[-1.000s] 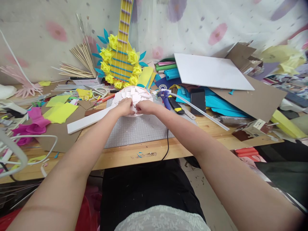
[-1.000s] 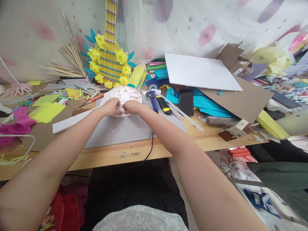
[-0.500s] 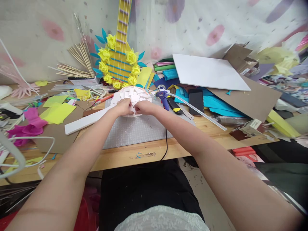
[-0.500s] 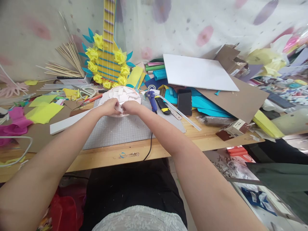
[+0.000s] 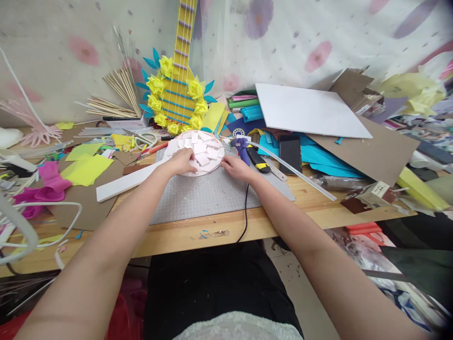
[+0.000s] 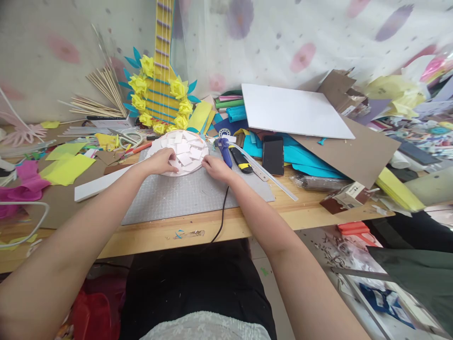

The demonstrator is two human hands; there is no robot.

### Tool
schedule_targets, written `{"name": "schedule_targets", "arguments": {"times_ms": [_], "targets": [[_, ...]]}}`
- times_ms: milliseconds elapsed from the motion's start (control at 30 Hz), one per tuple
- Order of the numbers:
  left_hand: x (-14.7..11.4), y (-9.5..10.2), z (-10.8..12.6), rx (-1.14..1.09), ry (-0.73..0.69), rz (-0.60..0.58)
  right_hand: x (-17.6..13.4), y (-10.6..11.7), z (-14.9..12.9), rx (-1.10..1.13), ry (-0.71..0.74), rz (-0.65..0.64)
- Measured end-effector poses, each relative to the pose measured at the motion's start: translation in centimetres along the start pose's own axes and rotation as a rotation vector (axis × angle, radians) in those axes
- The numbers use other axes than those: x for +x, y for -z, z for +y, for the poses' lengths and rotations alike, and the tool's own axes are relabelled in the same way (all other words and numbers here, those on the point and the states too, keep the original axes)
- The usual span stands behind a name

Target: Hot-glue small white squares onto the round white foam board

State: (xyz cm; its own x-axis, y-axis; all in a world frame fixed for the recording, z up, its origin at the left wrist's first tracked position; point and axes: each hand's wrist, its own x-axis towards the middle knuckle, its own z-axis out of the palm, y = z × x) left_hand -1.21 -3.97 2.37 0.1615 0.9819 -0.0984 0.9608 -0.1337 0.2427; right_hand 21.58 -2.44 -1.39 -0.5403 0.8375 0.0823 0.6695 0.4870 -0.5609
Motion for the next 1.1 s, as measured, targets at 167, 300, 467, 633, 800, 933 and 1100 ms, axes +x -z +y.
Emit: {"name": "schedule_targets", "arguments": {"times_ms": [167, 300, 467, 633, 800, 933, 1100], "targets": [[-0.1, 0.7, -0.3, -0.222, -0.01, 0.058, -2.9, 2.3, 1.8, -0.095, -0.098, 0.001], [-0.1, 1.0, -0.1, -0.402, 0.043, 0.344, -4.0, 3.9, 3.0, 0.046, -0.195, 0.085], [-0.4, -0.6, -1.2, -0.544, 0.161, 0.793, -4.1, 4.5, 4.8, 0.173, -0.295, 0.189], [-1.9, -3.3, -3.8, -0.519, 0.283, 1.036, -4.0, 5.1, 5.5, 0.039, -0.481, 0.318], [-3.0, -3.8, -4.2, -0.439, 0.286, 1.064, -3.4, 4.4, 5.7, 0.198, -0.368, 0.459], [-3.2, -3.7, -2.7, -0.364, 0.22, 0.978, -2.4, 3.0, 5.5, 0.337, -0.249, 0.406], [-3.4, -4.0, -1.1, -0.302, 0.044, 0.743, -0.2, 1.7, 4.1, 0.131, -0.371, 0.341]]}}
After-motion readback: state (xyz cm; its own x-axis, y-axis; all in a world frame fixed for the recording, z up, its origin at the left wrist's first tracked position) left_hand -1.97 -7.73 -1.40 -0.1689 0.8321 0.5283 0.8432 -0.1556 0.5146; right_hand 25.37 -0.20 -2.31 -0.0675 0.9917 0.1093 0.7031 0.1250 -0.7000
